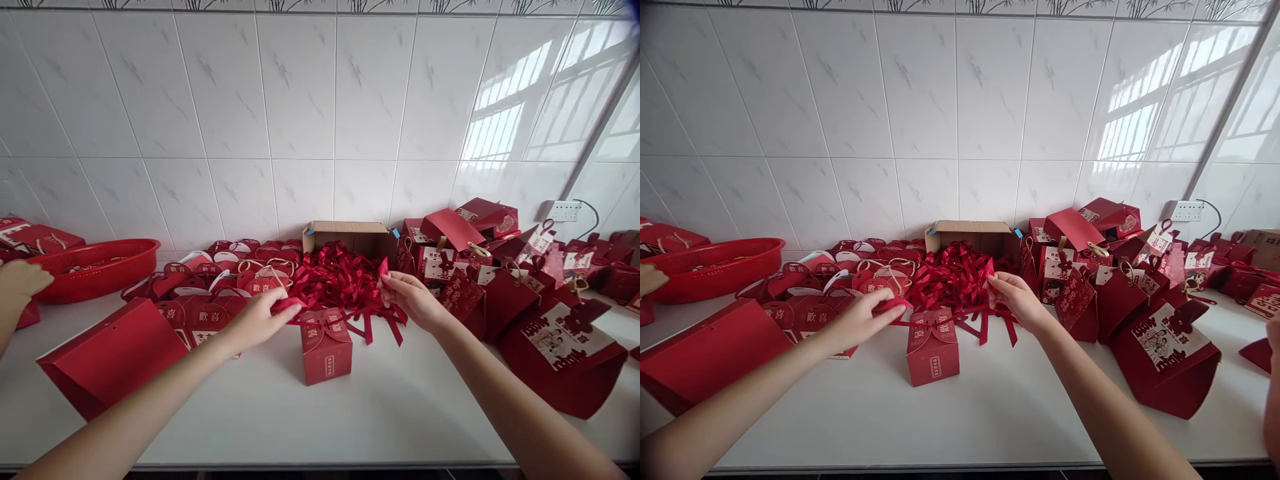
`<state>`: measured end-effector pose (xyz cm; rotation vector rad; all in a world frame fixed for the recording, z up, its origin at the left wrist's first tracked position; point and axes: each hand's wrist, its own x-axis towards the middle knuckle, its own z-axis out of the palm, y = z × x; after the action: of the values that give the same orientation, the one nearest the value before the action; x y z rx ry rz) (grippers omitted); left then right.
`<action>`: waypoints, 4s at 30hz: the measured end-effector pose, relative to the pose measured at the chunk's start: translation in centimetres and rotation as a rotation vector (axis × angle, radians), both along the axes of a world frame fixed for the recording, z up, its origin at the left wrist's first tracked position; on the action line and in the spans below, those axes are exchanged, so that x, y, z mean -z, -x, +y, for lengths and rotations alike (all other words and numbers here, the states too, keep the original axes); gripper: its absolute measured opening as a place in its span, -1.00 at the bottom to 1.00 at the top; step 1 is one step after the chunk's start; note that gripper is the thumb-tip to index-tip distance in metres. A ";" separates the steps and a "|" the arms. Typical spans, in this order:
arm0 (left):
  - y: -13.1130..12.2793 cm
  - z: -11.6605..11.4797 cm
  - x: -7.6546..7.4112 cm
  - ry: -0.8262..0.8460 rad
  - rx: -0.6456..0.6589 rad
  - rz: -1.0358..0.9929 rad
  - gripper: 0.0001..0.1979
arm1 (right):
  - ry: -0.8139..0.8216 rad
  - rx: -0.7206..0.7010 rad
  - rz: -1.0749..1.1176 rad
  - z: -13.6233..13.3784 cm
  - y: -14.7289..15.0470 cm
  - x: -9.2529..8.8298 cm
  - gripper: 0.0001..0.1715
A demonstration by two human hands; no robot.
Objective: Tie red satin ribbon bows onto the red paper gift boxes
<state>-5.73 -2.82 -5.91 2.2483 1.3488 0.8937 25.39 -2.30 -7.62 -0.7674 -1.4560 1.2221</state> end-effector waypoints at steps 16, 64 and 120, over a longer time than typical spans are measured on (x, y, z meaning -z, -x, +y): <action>0.5 0.9 4.5 -0.075 -0.184 0.095 -0.59 | 0.067 0.095 -0.206 -0.9 -1.6 6.8 -0.57; -7.9 -0.7 2.6 -0.279 -0.048 0.130 -0.85 | -0.066 0.000 -0.263 -2.1 5.4 3.1 -0.60; -1.9 -1.8 2.5 0.372 0.070 0.170 -0.62 | -0.174 -0.125 -0.392 -2.7 6.1 3.9 -0.69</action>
<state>-3.81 -4.57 -8.43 2.0982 1.3667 0.3933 19.33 -5.01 -11.51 -0.8376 -1.9286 1.0561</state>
